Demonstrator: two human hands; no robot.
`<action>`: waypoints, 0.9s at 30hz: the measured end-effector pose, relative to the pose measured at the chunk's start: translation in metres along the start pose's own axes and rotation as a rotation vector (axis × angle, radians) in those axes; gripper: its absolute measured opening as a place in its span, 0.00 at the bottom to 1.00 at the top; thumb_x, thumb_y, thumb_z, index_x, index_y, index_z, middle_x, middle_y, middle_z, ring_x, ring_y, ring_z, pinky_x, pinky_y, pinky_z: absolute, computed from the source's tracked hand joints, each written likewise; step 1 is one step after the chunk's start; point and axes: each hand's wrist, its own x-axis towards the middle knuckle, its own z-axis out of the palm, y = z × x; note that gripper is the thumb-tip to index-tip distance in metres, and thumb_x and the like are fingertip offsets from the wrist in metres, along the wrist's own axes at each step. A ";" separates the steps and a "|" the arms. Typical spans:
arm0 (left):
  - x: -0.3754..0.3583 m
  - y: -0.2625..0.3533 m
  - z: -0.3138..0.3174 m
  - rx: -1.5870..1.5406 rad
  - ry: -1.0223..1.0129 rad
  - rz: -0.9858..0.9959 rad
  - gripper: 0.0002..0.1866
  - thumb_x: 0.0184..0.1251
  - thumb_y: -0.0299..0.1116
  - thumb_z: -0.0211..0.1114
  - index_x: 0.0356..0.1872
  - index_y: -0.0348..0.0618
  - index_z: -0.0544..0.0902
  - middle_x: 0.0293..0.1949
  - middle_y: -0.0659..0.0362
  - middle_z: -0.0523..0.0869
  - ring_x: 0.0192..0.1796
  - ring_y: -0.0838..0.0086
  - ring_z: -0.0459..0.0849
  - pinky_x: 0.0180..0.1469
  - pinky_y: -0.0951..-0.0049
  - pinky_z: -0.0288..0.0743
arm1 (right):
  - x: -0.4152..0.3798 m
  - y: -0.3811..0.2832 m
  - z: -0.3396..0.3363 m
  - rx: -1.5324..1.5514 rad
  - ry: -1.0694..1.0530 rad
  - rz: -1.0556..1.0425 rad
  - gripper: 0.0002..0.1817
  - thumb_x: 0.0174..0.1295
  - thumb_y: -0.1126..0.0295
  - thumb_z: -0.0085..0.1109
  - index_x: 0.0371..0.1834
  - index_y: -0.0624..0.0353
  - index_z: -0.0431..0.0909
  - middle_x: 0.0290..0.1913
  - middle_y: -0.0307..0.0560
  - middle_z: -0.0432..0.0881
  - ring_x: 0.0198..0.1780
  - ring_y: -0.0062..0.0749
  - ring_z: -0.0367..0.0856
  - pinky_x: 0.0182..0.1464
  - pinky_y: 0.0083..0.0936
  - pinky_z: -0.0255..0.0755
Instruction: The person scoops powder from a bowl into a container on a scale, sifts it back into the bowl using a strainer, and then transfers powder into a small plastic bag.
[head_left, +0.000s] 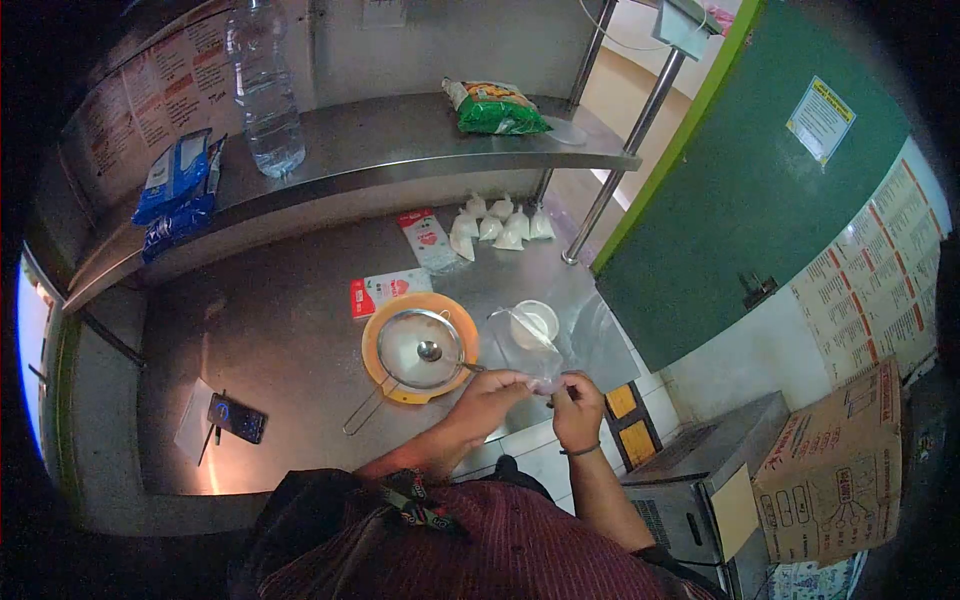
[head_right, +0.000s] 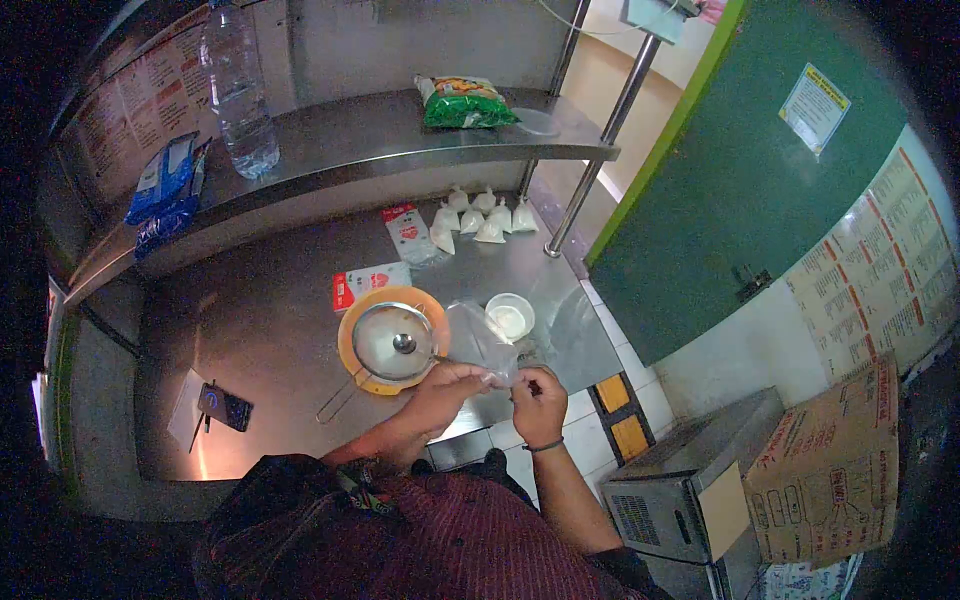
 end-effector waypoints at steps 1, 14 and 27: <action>0.001 -0.003 -0.003 0.000 0.001 0.000 0.15 0.81 0.37 0.60 0.53 0.37 0.88 0.42 0.60 0.89 0.45 0.81 0.82 0.47 0.76 0.74 | -0.001 -0.004 0.001 0.000 0.000 0.000 0.00 0.62 0.81 0.63 0.34 0.66 0.82 0.36 0.44 0.83 0.34 0.26 0.83 0.36 0.24 0.77; 0.013 -0.028 -0.013 -0.606 0.045 -0.154 0.08 0.78 0.30 0.63 0.52 0.46 0.79 0.41 0.63 0.82 0.43 0.74 0.83 0.47 0.69 0.79 | -0.008 -0.011 -0.015 0.975 -0.635 0.676 0.07 0.59 0.80 0.58 0.39 0.60 0.79 0.37 0.46 0.83 0.29 0.28 0.76 0.33 0.27 0.70; 0.018 -0.046 -0.027 0.768 0.427 0.495 0.18 0.56 0.21 0.73 0.47 0.41 0.79 0.37 0.54 0.81 0.33 0.67 0.82 0.37 0.66 0.78 | -0.032 -0.039 0.029 0.208 -0.419 0.250 0.14 0.64 0.77 0.69 0.46 0.57 0.72 0.34 0.33 0.76 0.34 0.14 0.73 0.36 0.20 0.70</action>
